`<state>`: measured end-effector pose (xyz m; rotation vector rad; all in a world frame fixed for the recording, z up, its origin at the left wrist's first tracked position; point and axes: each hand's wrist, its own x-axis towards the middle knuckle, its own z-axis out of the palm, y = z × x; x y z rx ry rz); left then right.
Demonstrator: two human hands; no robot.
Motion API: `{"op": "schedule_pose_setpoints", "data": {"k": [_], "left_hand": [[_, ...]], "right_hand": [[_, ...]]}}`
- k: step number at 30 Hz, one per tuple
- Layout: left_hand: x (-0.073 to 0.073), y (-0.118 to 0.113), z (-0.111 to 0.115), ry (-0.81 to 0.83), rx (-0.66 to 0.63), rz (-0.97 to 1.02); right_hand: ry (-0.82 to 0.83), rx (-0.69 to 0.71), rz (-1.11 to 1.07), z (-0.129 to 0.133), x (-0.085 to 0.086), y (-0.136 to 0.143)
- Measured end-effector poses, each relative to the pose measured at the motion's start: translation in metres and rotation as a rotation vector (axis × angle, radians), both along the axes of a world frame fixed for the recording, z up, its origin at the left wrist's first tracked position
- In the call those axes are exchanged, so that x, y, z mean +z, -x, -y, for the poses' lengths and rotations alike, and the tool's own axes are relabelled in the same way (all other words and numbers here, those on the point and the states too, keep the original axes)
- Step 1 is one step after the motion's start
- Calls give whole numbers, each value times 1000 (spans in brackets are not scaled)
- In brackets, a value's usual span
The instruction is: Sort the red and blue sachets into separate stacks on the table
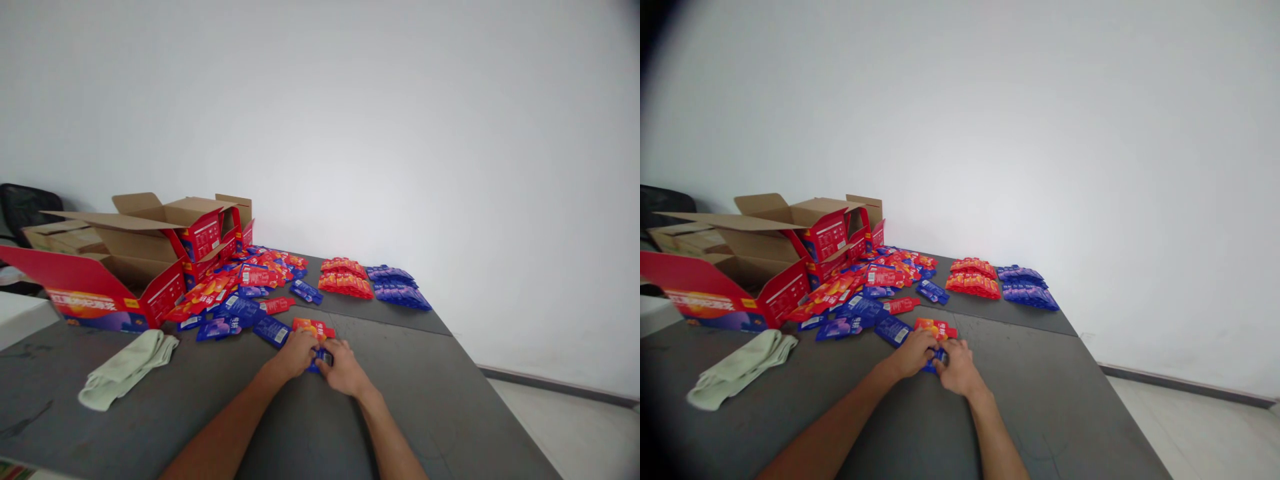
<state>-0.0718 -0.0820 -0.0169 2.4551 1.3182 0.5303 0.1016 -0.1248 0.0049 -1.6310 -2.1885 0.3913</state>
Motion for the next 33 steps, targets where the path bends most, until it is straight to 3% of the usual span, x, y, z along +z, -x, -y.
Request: {"op": "schedule_pose_setpoints", "data": {"k": [3,6,8,13,15,19,24,29,33], "left_hand": [[-2,-1,-3,-55,-16,16],[-2,0,-5,-92,-11,35],[-2,0,-6,-113,74,5],[-2,-2,-10,-149,428,-68],[0,-3,-12,-169,496,-36],[5,-11,-9,-121,385,146],[-1,-32,-1,191,184,578],[-15,-40,-8,384,232,927],[-22,-33,-15,555,278,1074]], "right_hand": [[38,65,-33,1,-5,-1],[66,23,-22,-2,-11,-2],[66,-19,-32,-5,-14,-4],[51,-154,-167,-15,-19,-10],[30,-237,-201,-19,-20,-13],[-83,-316,-249,-22,-20,-15],[-173,-196,-338,-15,-15,-2],[-163,-54,-377,-7,-13,8],[-127,14,-378,-9,-19,5]]}}
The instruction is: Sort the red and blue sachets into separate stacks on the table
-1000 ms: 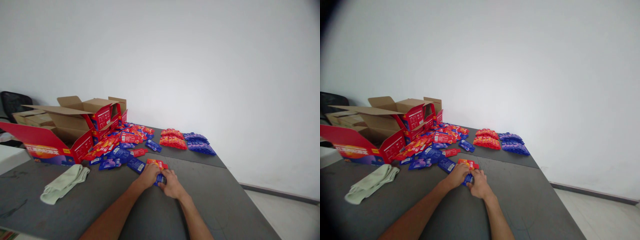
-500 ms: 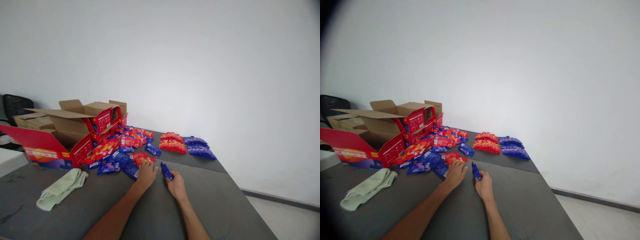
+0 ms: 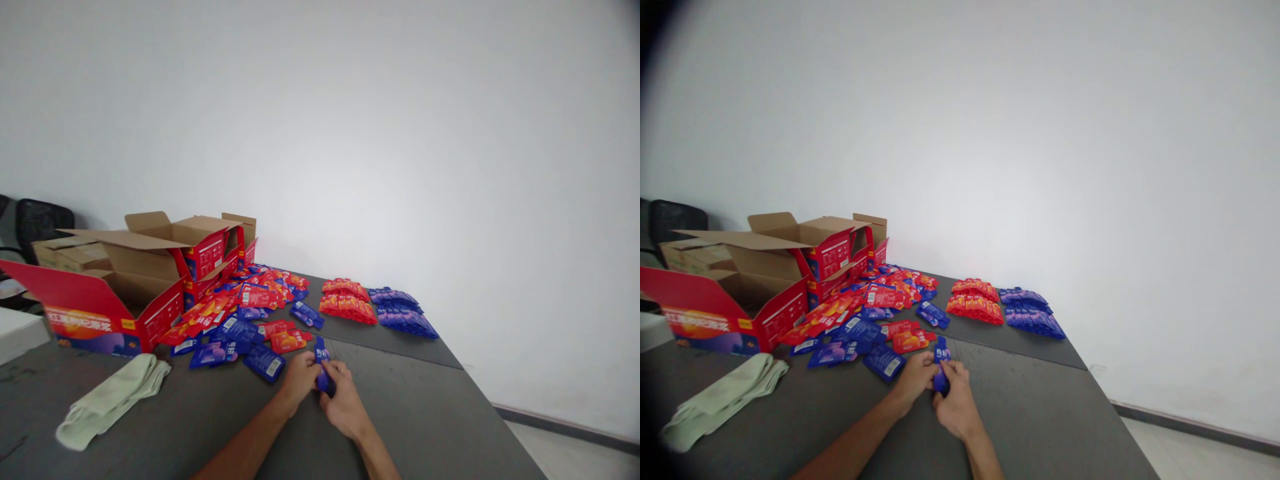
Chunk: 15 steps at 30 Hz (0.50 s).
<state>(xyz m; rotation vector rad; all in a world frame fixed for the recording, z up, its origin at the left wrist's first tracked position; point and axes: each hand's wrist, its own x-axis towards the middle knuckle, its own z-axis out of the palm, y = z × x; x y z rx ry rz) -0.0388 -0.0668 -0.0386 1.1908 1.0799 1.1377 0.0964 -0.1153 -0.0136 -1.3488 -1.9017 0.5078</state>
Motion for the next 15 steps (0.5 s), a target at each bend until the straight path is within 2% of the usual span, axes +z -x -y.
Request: {"op": "schedule_pose_setpoints", "data": {"k": [2,6,10,15], "left_hand": [[0,3,-1,7,20,39],[4,6,1,-1,33,66],[1,4,-1,-30,27,33],[-14,1,-6,-34,59,-76]], "right_hand": [[18,-52,-64,-5,-3,-3],[82,-259,-240,-16,-9,-9],[217,-239,-411,-18,-12,-13],[263,-253,-588,-15,-13,-14]]}}
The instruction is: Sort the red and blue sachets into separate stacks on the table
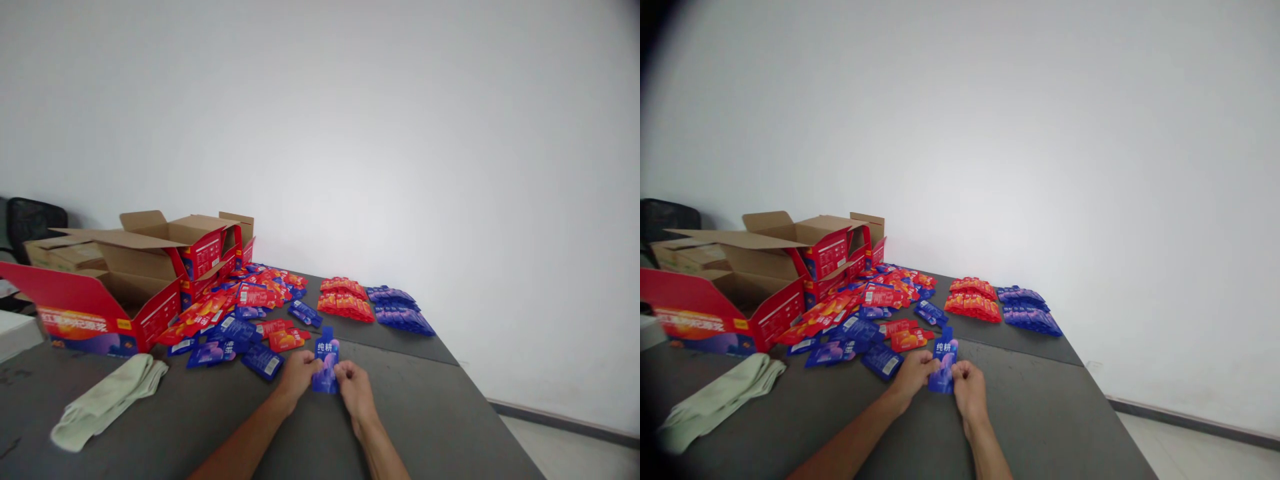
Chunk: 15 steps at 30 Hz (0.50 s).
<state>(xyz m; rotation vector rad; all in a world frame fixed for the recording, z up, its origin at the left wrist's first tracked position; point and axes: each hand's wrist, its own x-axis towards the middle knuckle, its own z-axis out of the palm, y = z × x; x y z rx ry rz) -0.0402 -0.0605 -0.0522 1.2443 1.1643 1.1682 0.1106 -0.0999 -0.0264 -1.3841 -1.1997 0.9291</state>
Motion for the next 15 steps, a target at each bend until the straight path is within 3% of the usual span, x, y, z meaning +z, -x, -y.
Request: {"op": "schedule_pose_setpoints", "data": {"k": [4,7,15], "left_hand": [[1,-1,2,1,-13,-22],[10,-1,6,-16,-49,-111],[20,-5,20,-319,-27,-747]], "right_hand": [[87,-10,-61,0,0,0],[19,-46,126,-2,-1,-3],[-36,-213,709,-6,-4,-18]]}}
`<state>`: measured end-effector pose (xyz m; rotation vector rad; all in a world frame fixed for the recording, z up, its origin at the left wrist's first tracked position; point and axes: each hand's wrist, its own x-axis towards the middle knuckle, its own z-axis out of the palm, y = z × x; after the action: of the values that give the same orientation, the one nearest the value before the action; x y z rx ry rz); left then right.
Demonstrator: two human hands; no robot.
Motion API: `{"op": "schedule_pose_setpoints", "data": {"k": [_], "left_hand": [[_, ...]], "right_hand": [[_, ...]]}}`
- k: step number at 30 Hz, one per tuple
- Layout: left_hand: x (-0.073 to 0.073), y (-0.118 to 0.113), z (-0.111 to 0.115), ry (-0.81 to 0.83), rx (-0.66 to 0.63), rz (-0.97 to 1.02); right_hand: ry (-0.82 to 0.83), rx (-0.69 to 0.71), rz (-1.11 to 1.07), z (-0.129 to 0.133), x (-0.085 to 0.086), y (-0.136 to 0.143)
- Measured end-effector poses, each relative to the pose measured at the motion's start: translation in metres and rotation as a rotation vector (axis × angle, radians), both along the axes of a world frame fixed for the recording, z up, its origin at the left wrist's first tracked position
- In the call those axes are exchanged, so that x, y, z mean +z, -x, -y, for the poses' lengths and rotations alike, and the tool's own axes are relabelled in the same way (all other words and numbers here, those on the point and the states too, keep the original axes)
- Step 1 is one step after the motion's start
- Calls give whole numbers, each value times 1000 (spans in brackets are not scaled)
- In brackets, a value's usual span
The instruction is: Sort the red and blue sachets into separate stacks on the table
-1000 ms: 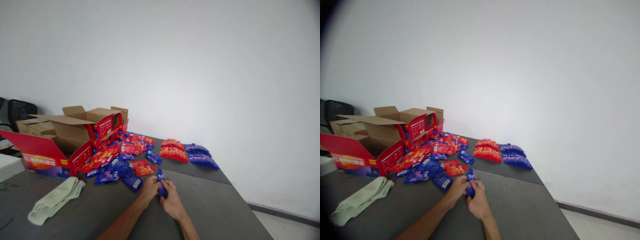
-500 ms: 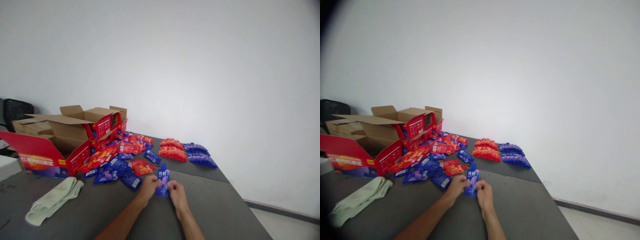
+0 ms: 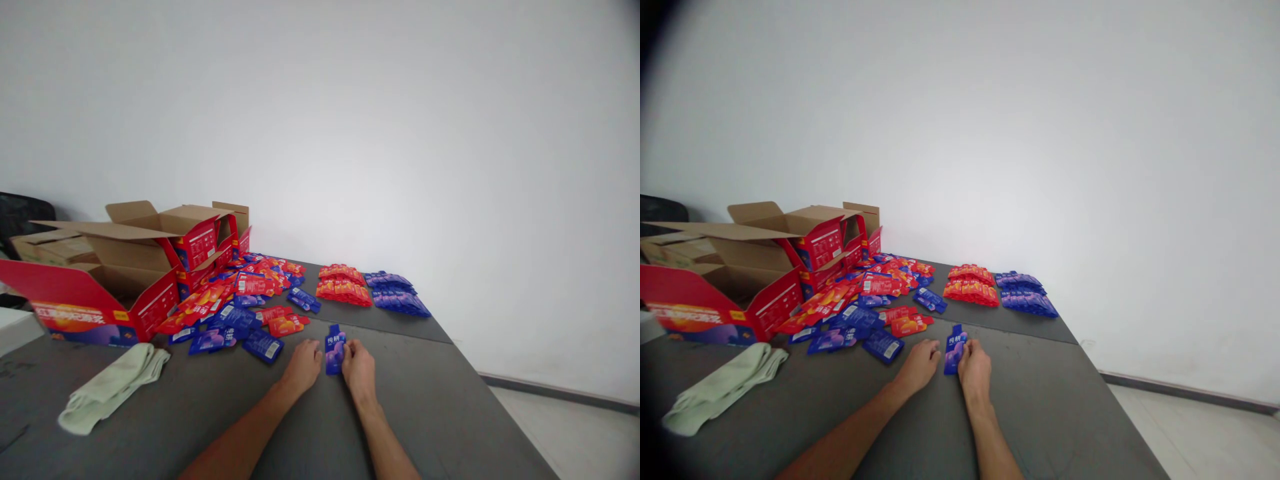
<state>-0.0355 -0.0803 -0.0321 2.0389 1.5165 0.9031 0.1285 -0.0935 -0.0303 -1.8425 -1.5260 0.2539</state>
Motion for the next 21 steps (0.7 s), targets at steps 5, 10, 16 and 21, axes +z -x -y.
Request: {"op": "schedule_pose_setpoints", "data": {"k": [5,10,16,21], "left_hand": [[9,9,5,-59,-5,-222],[22,21,9,-99,150,-407],[6,22,10,-61,393,-509],[-1,11,17,-14,214,-479]], "right_hand": [[6,-26,298,2,6,-6],[-26,71,376,8,9,1],[28,161,428,12,1,14],[78,111,421,9,-4,12]]}}
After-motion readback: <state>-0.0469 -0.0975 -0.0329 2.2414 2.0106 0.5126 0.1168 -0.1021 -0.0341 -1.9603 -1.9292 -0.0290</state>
